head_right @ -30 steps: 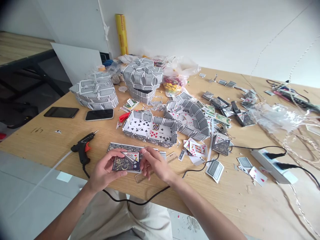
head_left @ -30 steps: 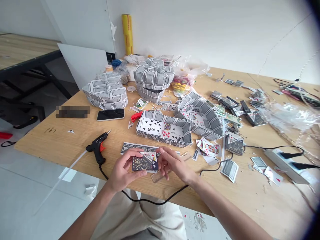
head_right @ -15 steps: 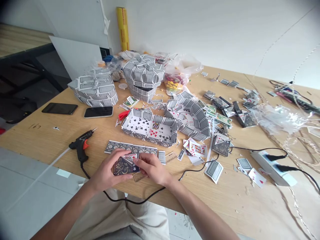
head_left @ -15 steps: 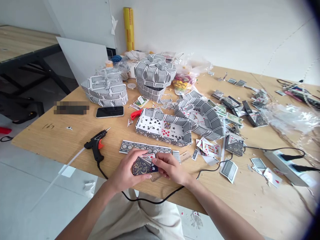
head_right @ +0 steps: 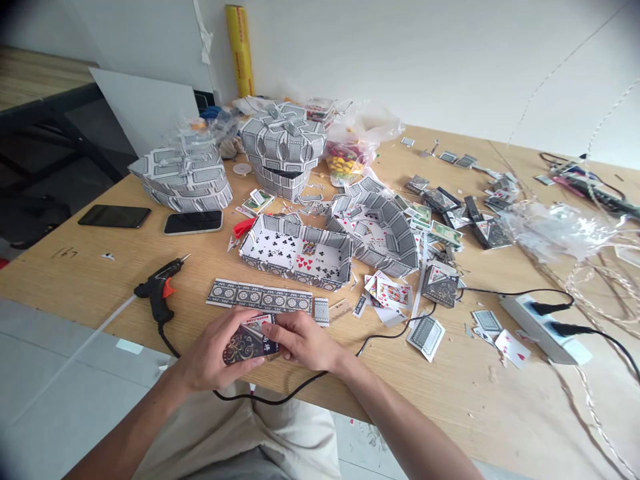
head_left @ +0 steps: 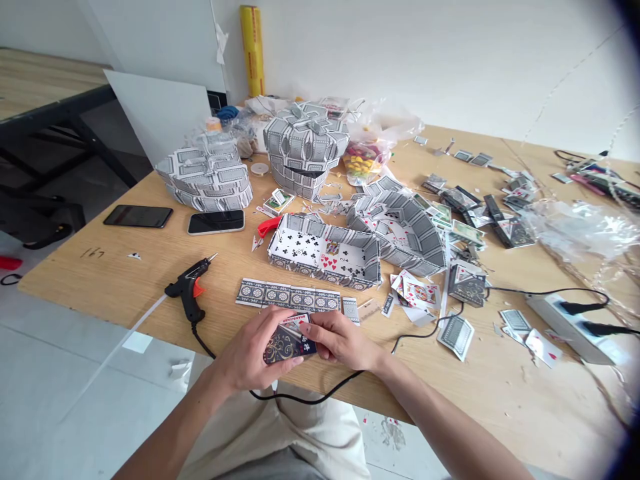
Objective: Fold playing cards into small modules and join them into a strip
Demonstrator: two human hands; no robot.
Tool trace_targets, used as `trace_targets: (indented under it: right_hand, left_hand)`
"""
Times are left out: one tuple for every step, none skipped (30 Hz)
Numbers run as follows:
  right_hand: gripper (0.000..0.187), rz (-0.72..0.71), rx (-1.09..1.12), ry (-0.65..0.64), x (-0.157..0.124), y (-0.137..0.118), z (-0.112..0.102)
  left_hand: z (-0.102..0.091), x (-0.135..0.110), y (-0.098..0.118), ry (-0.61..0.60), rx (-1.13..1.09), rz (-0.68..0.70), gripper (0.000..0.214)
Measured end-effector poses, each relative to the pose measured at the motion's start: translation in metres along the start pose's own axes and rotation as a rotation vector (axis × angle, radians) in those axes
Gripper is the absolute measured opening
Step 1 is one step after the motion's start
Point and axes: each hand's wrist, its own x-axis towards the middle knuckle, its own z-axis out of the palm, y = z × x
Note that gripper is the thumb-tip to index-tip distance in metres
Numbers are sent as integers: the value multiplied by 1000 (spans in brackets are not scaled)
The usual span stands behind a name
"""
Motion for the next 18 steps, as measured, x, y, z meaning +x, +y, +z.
trace_targets:
  right_hand:
    - [63,20,22,-9,0,0,-1]
    - [62,46,44,-16,-1,-1,-2]
    - [62,74,62,-24,-1,-3,-3]
    - [61,97,76,-37,-2,-5,-5]
    - [59,108,84,-53,-2,-6,-6]
    - [57,104,88,-74,-2,-8,-8]
    - [54,92,92,-92,-2,-10,-9]
    - [49,73,96,-96,-2,-11,-10]
    - [43,57,100,-89,-2,-12,-11]
    - [37,48,98,-74,-2,-11,-11]
    - [32,46,90,-57,-2,-11,-10]
    - [28,48,74,-42,-2,-10,-10]
    - [26,50,54,-30,-2,-9,-10]
    - [24,53,27,-24,-2,-8,-9]
    - [22,56,-4,-21,-2,-7,-9]
    - [21,59,-37,-17,-2,-6,-9]
    - [20,60,-71,-13,-2,-5,-9]
    - [20,60,-104,-9,-2,-5,-9]
  left_hand:
    - [-1,0,0,-3,-3,-1,62]
    - [-1,0,0,-5,-8,-4,62]
    - [-2,0,0,-8,-15,-9,62]
    - [-3,0,0,-11,-23,-15,62]
    - [-4,0,0,-12,-33,-20,62]
    - [-4,1,0,-15,-43,-21,62]
    - [-5,1,0,-19,-53,-17,62]
    - [-5,2,0,-22,-61,-9,62]
    - [-5,2,0,-24,-66,5,63]
    - [-5,2,0,-26,-67,19,64]
    - [-4,2,0,-26,-64,33,66]
    - [-4,2,0,-27,-59,44,67]
    - [-3,2,-1,-26,-51,50,68]
    - [-2,1,-1,-28,-43,52,68]
    - [-2,1,-1,-33,-33,52,68]
    - [-1,1,-1,-39,-23,49,69]
    - [0,0,-1,-45,-13,46,69]
    - [1,0,-1,-52,-3,44,69]
